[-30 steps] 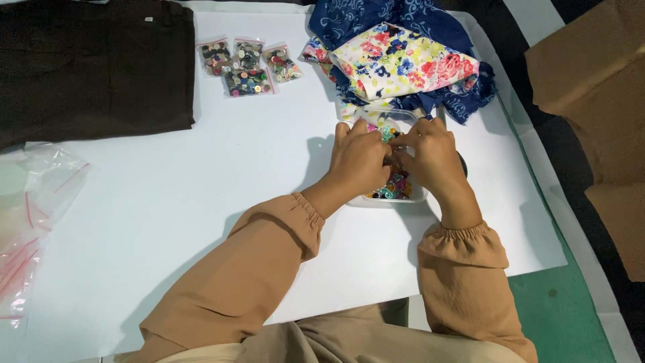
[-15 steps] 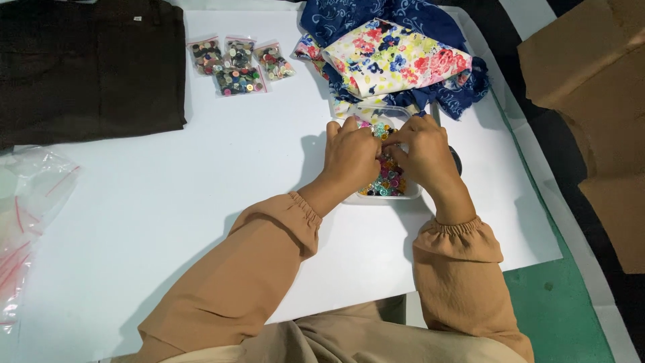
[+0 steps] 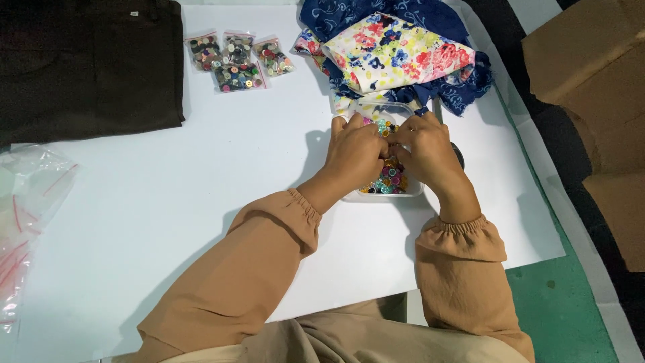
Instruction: Sorting small decorative buttons and placing them into small plastic zip-lock bags for packaging.
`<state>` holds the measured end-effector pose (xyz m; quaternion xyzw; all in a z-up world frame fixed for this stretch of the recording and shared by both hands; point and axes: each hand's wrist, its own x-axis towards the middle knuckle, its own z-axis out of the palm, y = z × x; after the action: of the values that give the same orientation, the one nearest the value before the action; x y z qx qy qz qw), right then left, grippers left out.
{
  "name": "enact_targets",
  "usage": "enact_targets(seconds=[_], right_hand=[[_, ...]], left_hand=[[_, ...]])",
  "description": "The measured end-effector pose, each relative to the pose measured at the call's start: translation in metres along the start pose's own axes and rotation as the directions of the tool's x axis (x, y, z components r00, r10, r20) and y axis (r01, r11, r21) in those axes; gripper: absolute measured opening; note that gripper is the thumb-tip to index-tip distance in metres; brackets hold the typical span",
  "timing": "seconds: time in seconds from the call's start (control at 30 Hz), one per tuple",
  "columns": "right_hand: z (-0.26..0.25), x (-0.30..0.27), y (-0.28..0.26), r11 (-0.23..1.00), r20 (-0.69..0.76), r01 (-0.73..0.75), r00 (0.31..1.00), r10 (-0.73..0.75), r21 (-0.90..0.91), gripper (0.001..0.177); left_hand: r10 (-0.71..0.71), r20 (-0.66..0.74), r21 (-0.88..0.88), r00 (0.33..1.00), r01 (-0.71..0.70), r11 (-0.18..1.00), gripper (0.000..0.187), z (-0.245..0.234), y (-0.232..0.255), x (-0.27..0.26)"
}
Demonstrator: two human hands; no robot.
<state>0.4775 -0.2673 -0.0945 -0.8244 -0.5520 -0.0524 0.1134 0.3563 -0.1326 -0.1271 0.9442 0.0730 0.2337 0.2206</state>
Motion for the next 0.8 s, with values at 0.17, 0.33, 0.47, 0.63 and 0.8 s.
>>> enact_targets(seconds=[0.17,0.33,0.47,0.63,0.8], right_hand=[[-0.001,0.002,-0.005,1.0,0.017,-0.003,1.0,0.003,-0.012,0.018],[-0.005,0.002,-0.009,1.0,0.025,-0.005,1.0,0.005,0.0,0.017],[-0.011,0.002,-0.012,0.994,0.009,-0.018,1.0,0.018,0.108,0.016],[-0.013,0.005,-0.015,0.963,-0.041,0.0,0.999,0.011,0.271,0.014],[-0.011,0.005,-0.009,0.94,-0.054,0.001,0.998,0.019,0.343,0.015]], left_hand=[[0.0,-0.021,-0.029,1.0,-0.001,1.0,0.005,-0.01,0.002,-0.001],[-0.006,-0.088,-0.083,0.996,-0.001,0.997,0.005,-0.031,0.001,0.0],[-0.06,-0.161,-0.148,0.985,0.036,0.988,0.007,-0.036,-0.008,-0.002],[-0.078,-0.197,-0.208,0.977,0.036,0.978,0.012,-0.029,-0.018,-0.004],[-0.077,-0.234,-0.256,0.969,0.015,0.967,0.015,-0.024,-0.018,-0.007]])
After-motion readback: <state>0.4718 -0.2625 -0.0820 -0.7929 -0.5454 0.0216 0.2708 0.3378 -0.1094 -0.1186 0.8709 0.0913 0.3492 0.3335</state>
